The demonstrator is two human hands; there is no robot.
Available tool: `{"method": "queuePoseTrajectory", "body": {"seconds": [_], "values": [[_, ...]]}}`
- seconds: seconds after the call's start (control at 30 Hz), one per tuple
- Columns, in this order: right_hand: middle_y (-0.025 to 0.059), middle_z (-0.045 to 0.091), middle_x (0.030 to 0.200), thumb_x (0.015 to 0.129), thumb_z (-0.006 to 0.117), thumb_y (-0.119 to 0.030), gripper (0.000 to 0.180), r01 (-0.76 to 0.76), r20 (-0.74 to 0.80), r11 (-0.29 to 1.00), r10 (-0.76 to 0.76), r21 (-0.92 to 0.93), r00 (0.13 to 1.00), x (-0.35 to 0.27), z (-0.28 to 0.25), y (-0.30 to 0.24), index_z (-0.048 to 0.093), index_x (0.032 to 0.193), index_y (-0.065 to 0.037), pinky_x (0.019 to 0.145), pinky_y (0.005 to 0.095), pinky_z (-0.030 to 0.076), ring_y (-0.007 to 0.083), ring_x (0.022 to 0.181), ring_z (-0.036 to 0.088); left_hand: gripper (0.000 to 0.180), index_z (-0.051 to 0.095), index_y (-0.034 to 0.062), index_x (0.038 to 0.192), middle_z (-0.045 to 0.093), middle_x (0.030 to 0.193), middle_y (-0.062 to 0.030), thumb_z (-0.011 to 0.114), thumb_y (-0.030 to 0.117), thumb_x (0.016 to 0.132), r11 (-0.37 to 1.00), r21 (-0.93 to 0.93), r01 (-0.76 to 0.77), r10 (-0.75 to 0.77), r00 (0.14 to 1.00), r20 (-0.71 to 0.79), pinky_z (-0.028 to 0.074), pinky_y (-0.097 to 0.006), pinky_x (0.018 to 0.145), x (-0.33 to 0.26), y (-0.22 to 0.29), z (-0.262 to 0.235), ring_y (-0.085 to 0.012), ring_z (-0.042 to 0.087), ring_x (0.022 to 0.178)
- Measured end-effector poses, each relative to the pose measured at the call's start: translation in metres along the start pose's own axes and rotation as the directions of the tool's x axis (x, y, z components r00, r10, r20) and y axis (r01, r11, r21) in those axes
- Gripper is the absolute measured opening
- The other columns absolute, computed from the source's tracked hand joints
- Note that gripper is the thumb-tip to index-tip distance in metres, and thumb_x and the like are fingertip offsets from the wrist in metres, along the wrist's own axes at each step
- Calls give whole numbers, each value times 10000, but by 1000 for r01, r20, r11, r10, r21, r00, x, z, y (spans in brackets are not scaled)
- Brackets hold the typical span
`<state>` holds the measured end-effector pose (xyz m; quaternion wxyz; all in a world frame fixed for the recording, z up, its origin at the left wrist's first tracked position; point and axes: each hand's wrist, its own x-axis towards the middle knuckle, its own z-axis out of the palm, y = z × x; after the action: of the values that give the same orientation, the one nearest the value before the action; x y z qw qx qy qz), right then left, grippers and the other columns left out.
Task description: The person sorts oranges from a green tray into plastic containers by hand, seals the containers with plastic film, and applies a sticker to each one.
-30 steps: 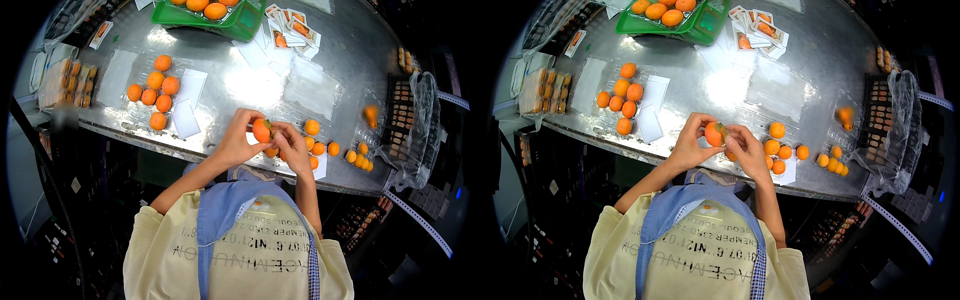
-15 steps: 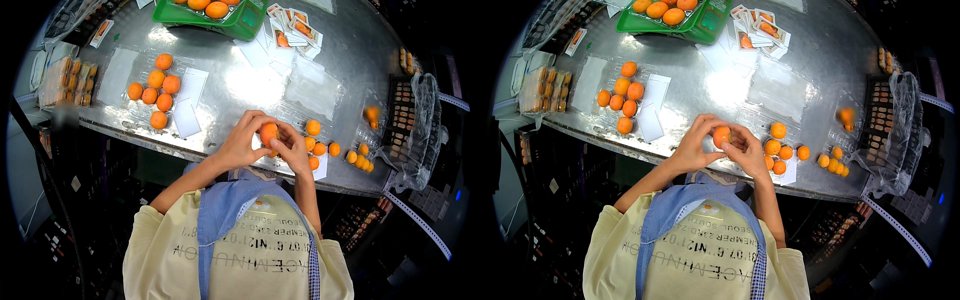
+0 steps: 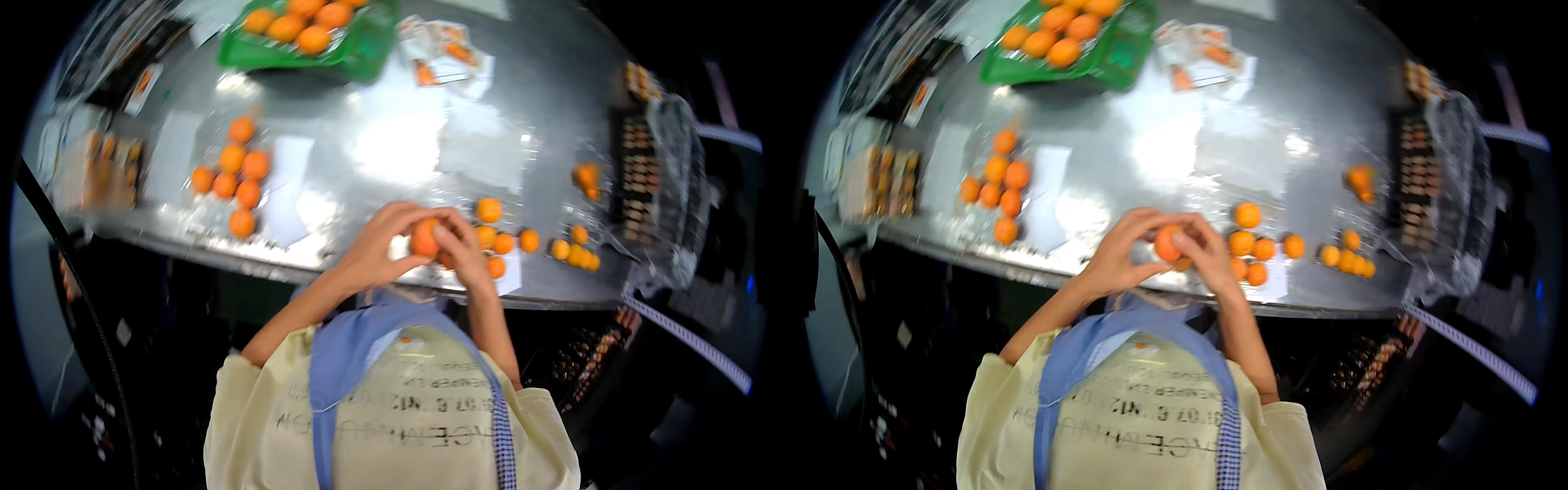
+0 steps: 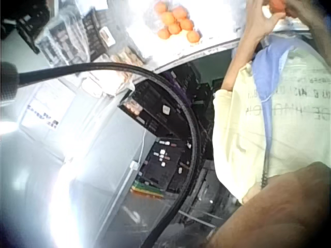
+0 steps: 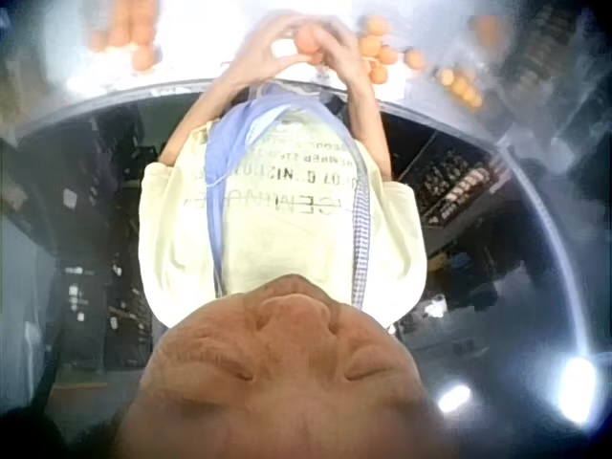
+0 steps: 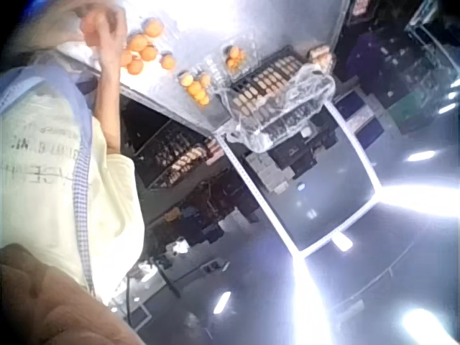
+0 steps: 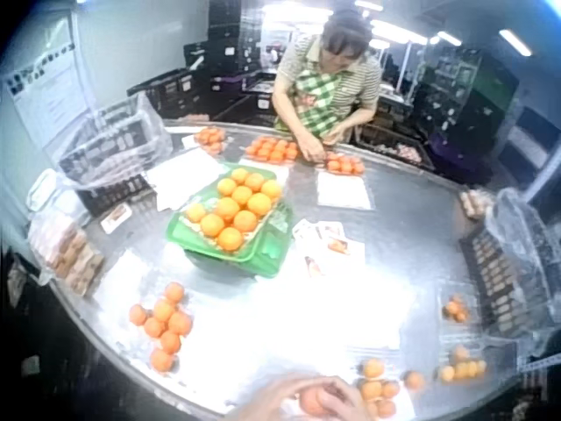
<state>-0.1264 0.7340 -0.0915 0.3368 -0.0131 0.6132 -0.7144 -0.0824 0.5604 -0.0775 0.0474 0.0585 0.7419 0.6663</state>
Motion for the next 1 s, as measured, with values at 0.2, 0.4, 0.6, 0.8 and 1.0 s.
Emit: {"method": "queuePoseTrajectory", "body": {"seconds": [0.2, 0.4, 0.6, 0.8, 1.0], "values": [[60, 560, 982, 854, 515, -294, 350, 132, -293, 903, -7, 408, 956, -21, -77, -23, 494, 1085, -32, 690, 274, 464, 161, 845, 554, 568, 431, 71, 1223, 488, 1123, -91, 642, -12, 702, 964, -123, 235, -248, 963, -107, 448, -251, 711, -6, -23, 10, -135, 515, 865], [184, 560, 994, 826, 514, -475, 572, 792, -612, 540, -533, 287, 585, -75, -277, -212, 452, 1069, 39, 762, 301, 527, 230, 912, 591, 440, 476, 57, 1173, 512, 1052, -101, 624, 43, 758, 937, 3, 350, -345, 927, -148, 462, -261, 674, -12, -55, 29, -139, 530, 780], [185, 502, 1151, 894, 437, -392, 541, 718, -580, 694, -608, -57, 542, -69, -280, -224, 410, 1188, 61, 866, 315, 447, 224, 1013, 521, 315, 498, 40, 1151, 553, 991, -122, 518, 123, 847, 933, 157, 325, -268, 915, -303, 459, -258, 687, -41, -101, 45, -163, 550, 770], [63, 616, 860, 837, 574, -164, 238, 145, -270, 893, -279, -427, 922, -28, -204, -69, 579, 1033, -28, 630, 225, 456, 106, 704, 564, 271, 539, 10, 1108, 602, 825, -70, 460, 147, 888, 843, -144, 519, -538, 806, -247, 473, -233, 595, -43, -88, 62, -109, 564, 663], [39, 604, 823, 839, 560, -136, 228, 20, -145, 920, -83, -392, 986, -24, -178, -16, 574, 1034, -19, 656, 224, 451, 99, 725, 559, 240, 547, -18, 1069, 585, 792, -67, 488, 114, 877, 832, -219, 510, -555, 777, -298, 478, -215, 538, -35, -86, 78, -93, 556, 621]]}}
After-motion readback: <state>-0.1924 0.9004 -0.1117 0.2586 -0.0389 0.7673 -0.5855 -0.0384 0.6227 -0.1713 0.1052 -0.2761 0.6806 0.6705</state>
